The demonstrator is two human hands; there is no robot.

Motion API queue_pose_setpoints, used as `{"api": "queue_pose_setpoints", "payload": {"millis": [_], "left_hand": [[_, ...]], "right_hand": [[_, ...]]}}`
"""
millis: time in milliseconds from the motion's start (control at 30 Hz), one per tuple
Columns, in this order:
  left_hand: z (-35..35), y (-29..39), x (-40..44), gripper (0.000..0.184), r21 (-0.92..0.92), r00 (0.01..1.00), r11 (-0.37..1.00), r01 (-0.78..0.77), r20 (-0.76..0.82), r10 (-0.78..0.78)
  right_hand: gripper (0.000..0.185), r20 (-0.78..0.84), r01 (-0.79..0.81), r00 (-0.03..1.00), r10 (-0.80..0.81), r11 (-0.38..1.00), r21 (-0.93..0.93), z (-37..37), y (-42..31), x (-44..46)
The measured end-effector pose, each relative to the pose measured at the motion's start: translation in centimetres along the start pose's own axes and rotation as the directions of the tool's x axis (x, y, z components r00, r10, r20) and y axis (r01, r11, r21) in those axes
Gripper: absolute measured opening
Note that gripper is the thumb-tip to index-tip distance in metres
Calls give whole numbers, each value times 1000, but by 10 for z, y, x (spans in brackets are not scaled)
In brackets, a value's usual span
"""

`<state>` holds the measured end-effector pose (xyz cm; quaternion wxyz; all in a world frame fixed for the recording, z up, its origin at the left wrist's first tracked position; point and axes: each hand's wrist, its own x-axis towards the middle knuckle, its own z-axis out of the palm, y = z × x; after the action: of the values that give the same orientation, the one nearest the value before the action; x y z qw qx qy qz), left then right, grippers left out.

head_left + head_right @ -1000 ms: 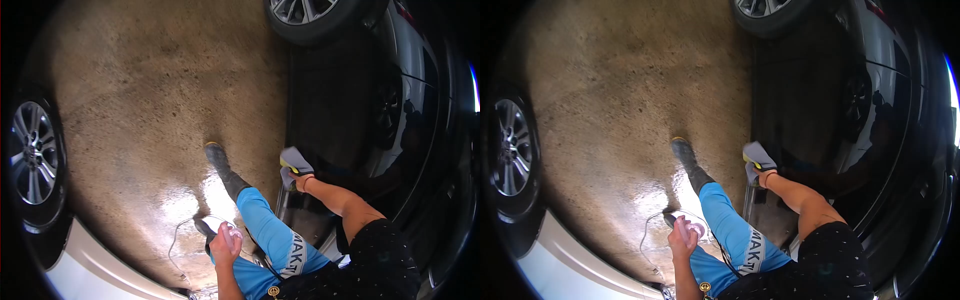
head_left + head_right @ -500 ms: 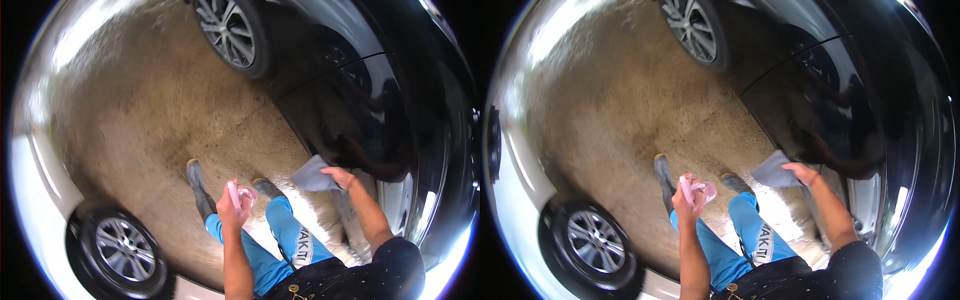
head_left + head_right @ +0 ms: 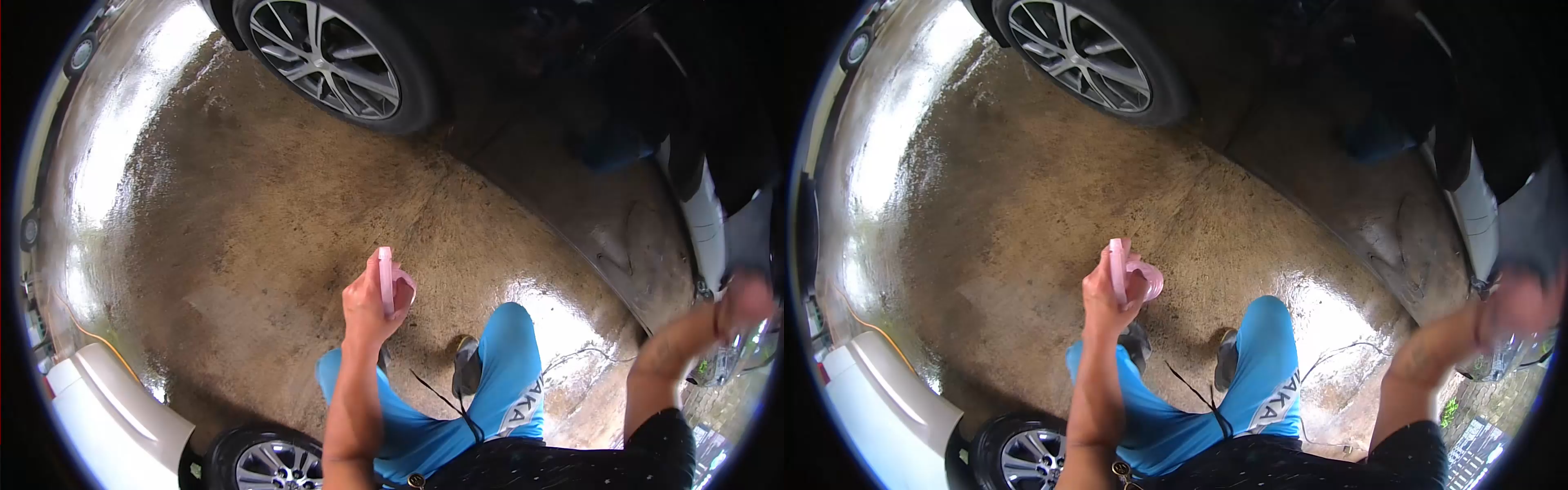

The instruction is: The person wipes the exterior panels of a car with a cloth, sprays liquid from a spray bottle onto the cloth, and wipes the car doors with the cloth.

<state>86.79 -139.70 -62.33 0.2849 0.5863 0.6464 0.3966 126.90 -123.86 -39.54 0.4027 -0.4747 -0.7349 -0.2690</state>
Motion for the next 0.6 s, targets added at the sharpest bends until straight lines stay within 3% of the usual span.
{"api": "queue_pose_setpoints", "payload": {"millis": [100, 200, 233, 267, 333, 367, 400, 433, 467, 567, 600], "left_hand": [[0, 1, -4, 58, 57, 996, 996, -73, 48, 70], [-3, 3, -16, 58, 113, 969, 973, -200, 167, 180], [-3, 6, -24, 58, 73, 963, 974, -215, 180, 199], [-2, 8, -28, 57, 37, 959, 971, -237, 172, 227], [-5, 15, -39, 57, 33, 953, 968, -250, 182, 240], [-8, 22, -46, 57, 33, 944, 960, -278, 194, 266], [-11, 28, -51, 55, 55, 943, 956, -287, 192, 271], [-13, 32, -56, 55, 59, 941, 952, -300, 180, 286], [-13, 36, -62, 54, 77, 946, 956, -282, 188, 263], [-8, 45, -80, 50, 113, 965, 970, -214, 176, 193], [-6, 48, -85, 49, 153, 971, 969, -194, 173, 167]], "right_hand": [[54, 159, 371, 911, -380, 925, 83, 145, -67, -26], [58, 343, 529, 792, -505, 848, 30, 265, -90, -123], [59, 483, 632, 718, -501, 761, -150, 300, -88, -183], [54, 618, 363, 718, -319, 930, 58, 324, -89, -217], [44, 816, -7, 568, -106, 991, 134, 343, -99, -257], [38, 714, 464, 578, -394, 879, 110, 339, -98, -258], [33, 546, 802, 533, -646, 591, -86, 333, -100, -257], [33, 536, 804, 540, -649, 586, -101, 334, -99, -250], [35, 605, 459, 681, -413, 884, 86, 321, -113, -225], [53, 344, 444, 792, -505, 862, 243, 332, -90, -228], [56, 580, -297, 798, -164, 729, 616, 336, -97, -228]]}}
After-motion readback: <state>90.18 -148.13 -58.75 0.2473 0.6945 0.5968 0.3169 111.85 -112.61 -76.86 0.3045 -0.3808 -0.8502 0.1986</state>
